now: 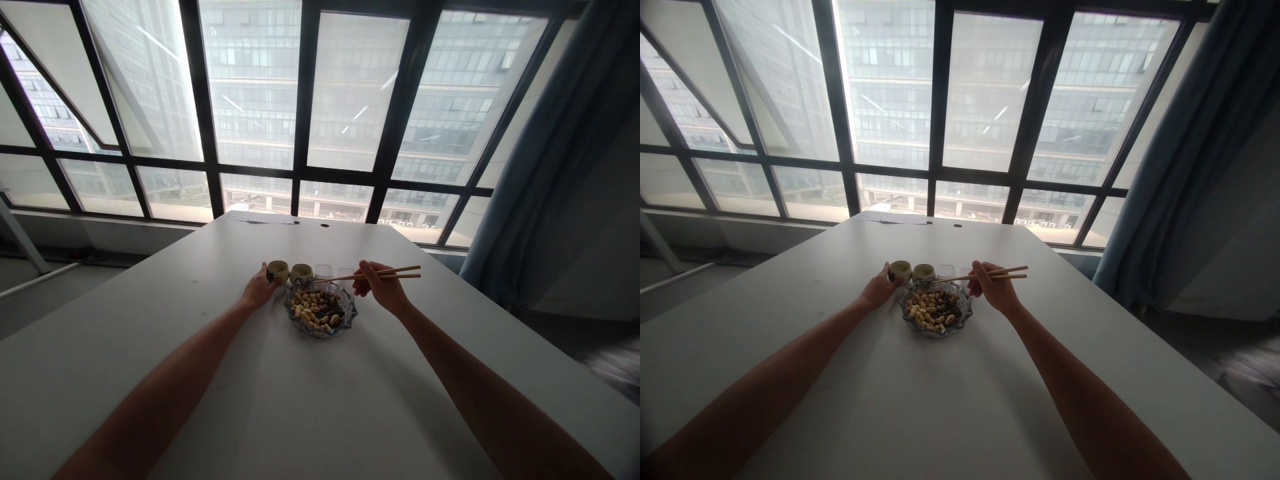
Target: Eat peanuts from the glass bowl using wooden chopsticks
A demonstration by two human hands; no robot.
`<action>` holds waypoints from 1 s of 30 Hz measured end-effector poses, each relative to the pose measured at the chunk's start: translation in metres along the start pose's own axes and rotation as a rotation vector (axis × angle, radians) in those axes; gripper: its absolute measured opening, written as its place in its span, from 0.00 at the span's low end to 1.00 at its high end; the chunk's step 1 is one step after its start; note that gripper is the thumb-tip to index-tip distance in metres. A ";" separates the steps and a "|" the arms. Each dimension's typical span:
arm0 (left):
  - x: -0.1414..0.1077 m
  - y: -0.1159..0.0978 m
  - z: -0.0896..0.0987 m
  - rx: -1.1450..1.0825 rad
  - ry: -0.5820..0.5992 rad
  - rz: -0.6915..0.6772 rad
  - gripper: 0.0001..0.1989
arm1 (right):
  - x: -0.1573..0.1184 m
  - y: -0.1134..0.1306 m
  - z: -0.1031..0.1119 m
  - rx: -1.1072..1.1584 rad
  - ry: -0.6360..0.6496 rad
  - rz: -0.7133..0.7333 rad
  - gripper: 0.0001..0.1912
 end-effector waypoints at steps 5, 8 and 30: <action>-0.004 -0.007 0.003 0.033 -0.118 -0.048 0.29 | -0.015 -0.001 0.004 -0.041 0.098 -0.019 0.30; -0.016 -0.023 0.015 0.092 -0.265 -0.139 0.19 | -0.018 0.004 0.002 -0.036 0.118 -0.011 0.29; -0.061 -0.066 0.006 -0.103 0.198 -0.035 0.21 | -0.025 0.019 -0.006 -0.055 0.323 -0.103 0.30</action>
Point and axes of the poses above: each hand's wrist, its own x-axis towards the middle knuckle, its own z-axis out of the back of the hand, y = z × x, the point moved 2 cm from there along x, towards the middle knuckle, and after that the axes turned 6 degrees about -y, right-handed, at the moved point
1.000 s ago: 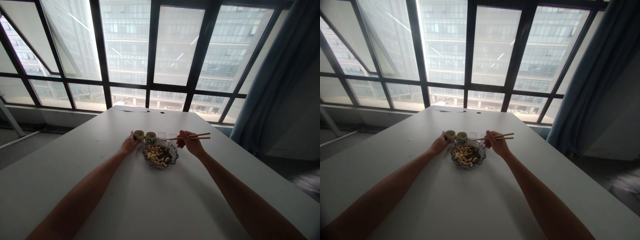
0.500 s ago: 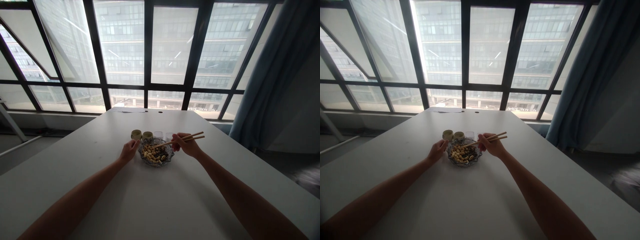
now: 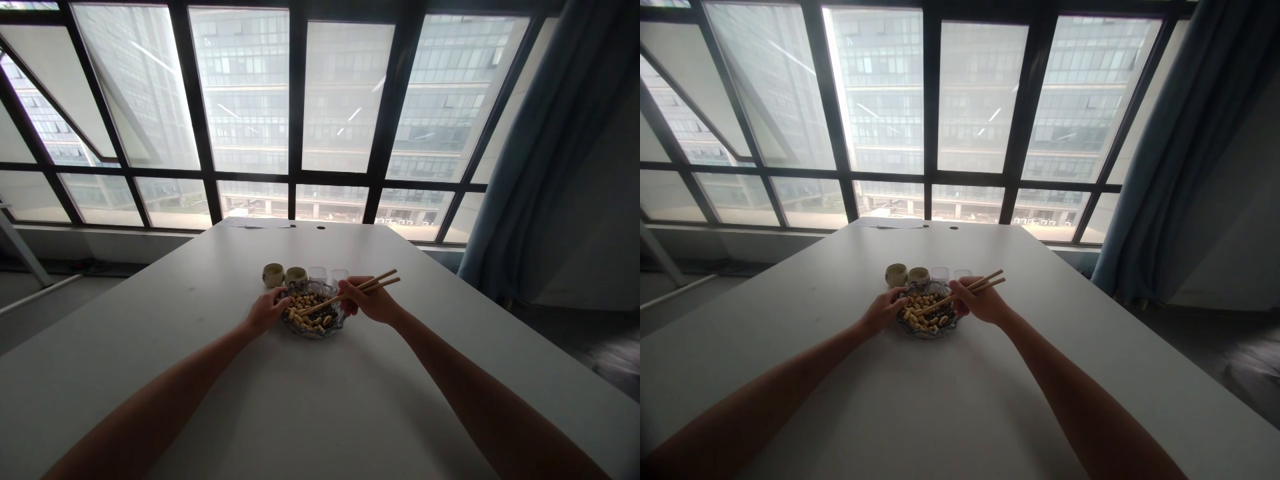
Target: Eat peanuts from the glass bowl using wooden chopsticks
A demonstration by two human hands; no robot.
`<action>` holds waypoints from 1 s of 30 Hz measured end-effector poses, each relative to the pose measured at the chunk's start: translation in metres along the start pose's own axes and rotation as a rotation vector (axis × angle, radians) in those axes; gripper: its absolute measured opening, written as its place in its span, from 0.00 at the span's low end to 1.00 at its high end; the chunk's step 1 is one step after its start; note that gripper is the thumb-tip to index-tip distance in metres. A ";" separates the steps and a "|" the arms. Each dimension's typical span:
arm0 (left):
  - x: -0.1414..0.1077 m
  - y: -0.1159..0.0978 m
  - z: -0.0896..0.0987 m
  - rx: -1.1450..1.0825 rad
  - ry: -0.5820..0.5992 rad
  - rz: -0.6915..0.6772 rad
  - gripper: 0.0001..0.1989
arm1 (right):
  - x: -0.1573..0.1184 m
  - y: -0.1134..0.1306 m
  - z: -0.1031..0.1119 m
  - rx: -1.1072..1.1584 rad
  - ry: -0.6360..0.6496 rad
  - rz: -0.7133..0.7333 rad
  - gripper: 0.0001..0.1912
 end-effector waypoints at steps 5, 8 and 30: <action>0.000 -0.006 0.001 0.040 0.065 0.039 0.23 | 0.002 -0.006 0.000 0.019 -0.005 -0.019 0.30; 0.000 -0.009 0.002 0.036 0.081 0.042 0.24 | 0.003 -0.008 0.002 0.030 -0.009 -0.013 0.30; -0.001 -0.007 0.005 -0.029 -0.001 0.032 0.25 | 0.020 -0.035 0.045 0.410 -0.351 -0.112 0.26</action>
Point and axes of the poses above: each hand's wrist, its own x-axis towards the middle knuckle, its own z-axis out of the back of the hand, y = z × x, the point moved 2 cm from there along x, towards the middle knuckle, and after that the axes turned 6 degrees about -y, right-handed, at the moved point
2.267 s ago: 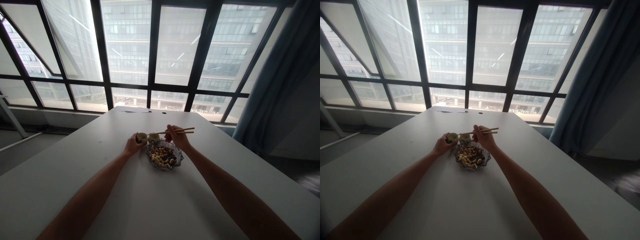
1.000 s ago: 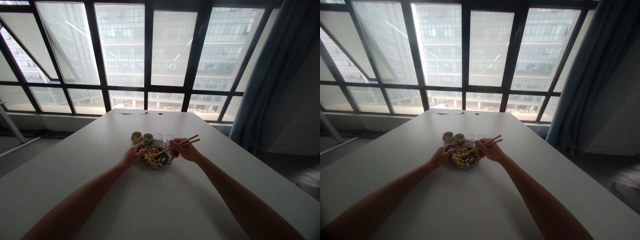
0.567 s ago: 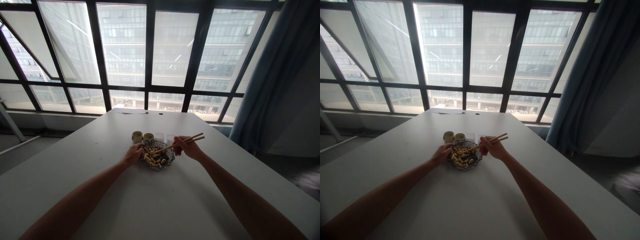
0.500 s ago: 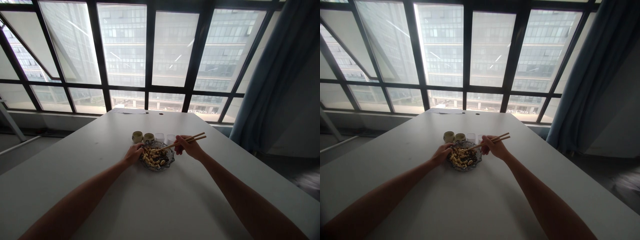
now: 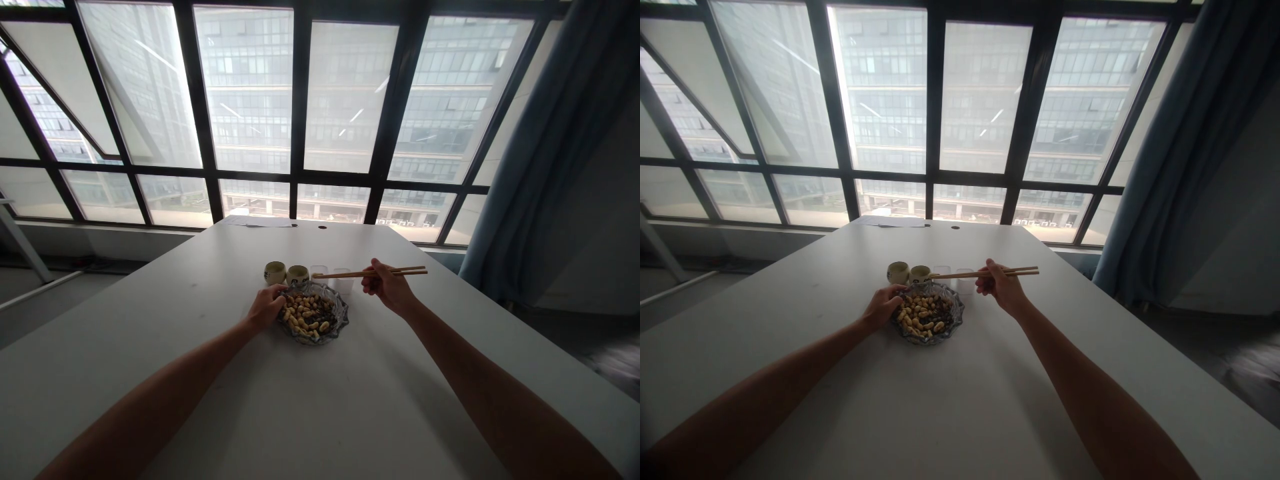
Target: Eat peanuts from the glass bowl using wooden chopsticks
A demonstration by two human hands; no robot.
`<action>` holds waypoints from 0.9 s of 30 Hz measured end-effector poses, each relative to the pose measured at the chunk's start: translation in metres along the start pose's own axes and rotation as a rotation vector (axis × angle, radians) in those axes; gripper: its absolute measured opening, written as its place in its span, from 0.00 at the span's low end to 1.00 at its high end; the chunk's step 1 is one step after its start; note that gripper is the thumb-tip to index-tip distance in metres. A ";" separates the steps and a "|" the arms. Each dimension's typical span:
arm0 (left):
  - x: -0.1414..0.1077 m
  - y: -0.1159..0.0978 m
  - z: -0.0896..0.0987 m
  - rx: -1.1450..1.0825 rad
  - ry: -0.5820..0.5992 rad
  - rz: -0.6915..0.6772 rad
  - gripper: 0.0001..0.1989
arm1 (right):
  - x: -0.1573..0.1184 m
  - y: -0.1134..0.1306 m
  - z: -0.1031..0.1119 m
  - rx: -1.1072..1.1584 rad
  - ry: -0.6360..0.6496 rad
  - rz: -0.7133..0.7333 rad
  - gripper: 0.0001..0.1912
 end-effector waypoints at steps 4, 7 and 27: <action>-0.001 0.002 0.000 -0.007 -0.039 -0.034 0.26 | -0.001 0.000 0.000 0.016 -0.018 -0.037 0.24; -0.002 0.002 0.001 -0.015 -0.065 -0.065 0.25 | -0.001 0.001 -0.001 0.010 -0.021 -0.053 0.22; -0.002 -0.004 0.004 0.054 -0.006 -0.032 0.26 | -0.033 0.029 -0.028 -0.376 0.153 0.338 0.28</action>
Point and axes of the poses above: each hand's wrist, its own x-axis towards the middle knuckle, its own z-axis out of the back of the hand, y = z × x, the point moved 2 cm from there along x, towards the middle knuckle, and after that the axes turned 6 degrees about -y, right-handed, at the moved point
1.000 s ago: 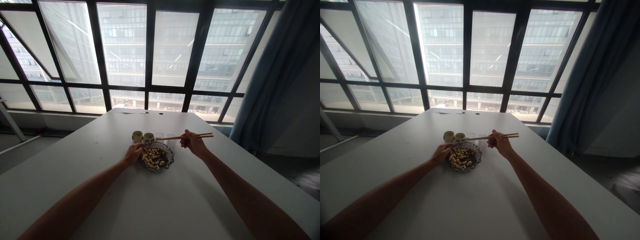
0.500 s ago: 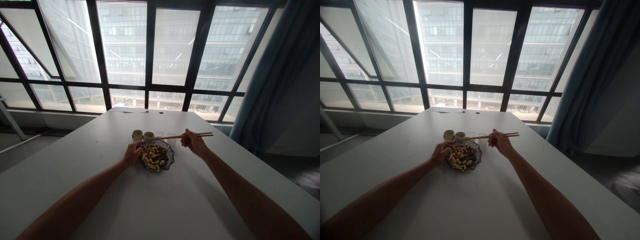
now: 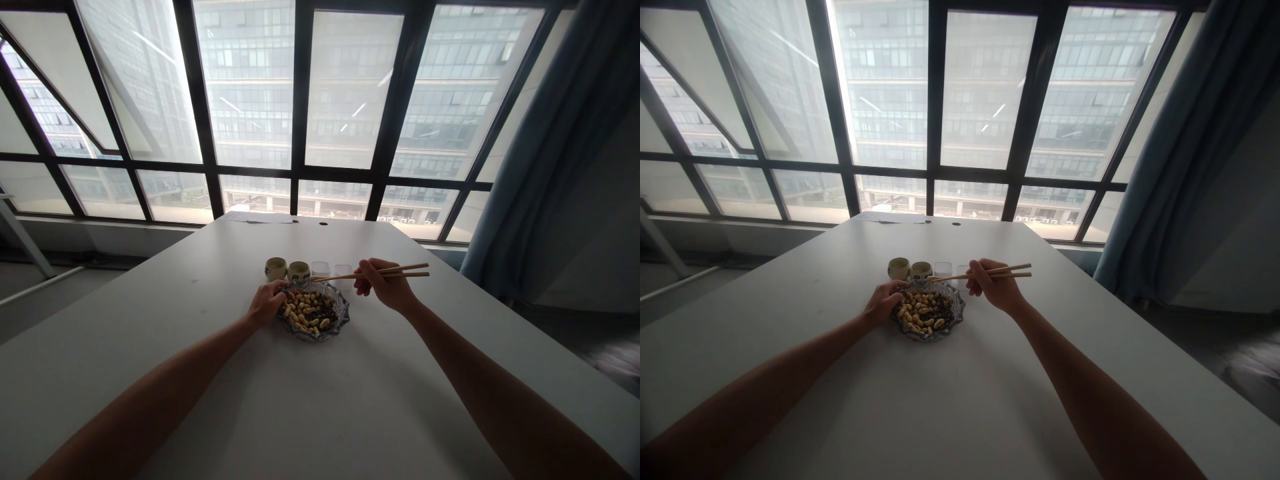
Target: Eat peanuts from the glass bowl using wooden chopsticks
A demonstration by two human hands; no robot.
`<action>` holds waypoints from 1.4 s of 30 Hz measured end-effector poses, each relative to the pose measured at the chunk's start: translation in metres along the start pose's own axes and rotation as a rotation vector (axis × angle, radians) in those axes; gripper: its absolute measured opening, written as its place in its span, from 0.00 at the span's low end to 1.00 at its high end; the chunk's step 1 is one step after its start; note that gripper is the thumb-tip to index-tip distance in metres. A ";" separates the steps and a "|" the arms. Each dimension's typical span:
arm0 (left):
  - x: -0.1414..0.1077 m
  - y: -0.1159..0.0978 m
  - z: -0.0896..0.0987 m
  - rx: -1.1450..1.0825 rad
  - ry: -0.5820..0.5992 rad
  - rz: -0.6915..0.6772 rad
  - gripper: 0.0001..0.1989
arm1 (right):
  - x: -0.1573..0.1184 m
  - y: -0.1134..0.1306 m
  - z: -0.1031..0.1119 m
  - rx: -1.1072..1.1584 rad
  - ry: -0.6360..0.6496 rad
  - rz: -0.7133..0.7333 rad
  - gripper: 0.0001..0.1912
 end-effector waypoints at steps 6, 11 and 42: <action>0.001 -0.001 0.001 0.024 0.007 0.010 0.27 | -0.005 0.013 -0.003 -0.107 0.104 0.113 0.26; 0.001 -0.001 0.000 0.026 0.004 0.016 0.26 | -0.005 0.021 -0.001 -0.139 0.130 0.118 0.26; -0.002 0.002 0.001 0.014 -0.019 -0.047 0.25 | -0.001 0.001 -0.001 0.001 0.194 -0.144 0.30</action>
Point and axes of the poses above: each hand's wrist, its own x-axis towards the middle knuckle, its own z-axis out of the back of the hand, y = z × x, the point moved 2 cm from there along x, towards the middle knuckle, and after that the axes turned 6 degrees about -y, right-handed, at the moved point
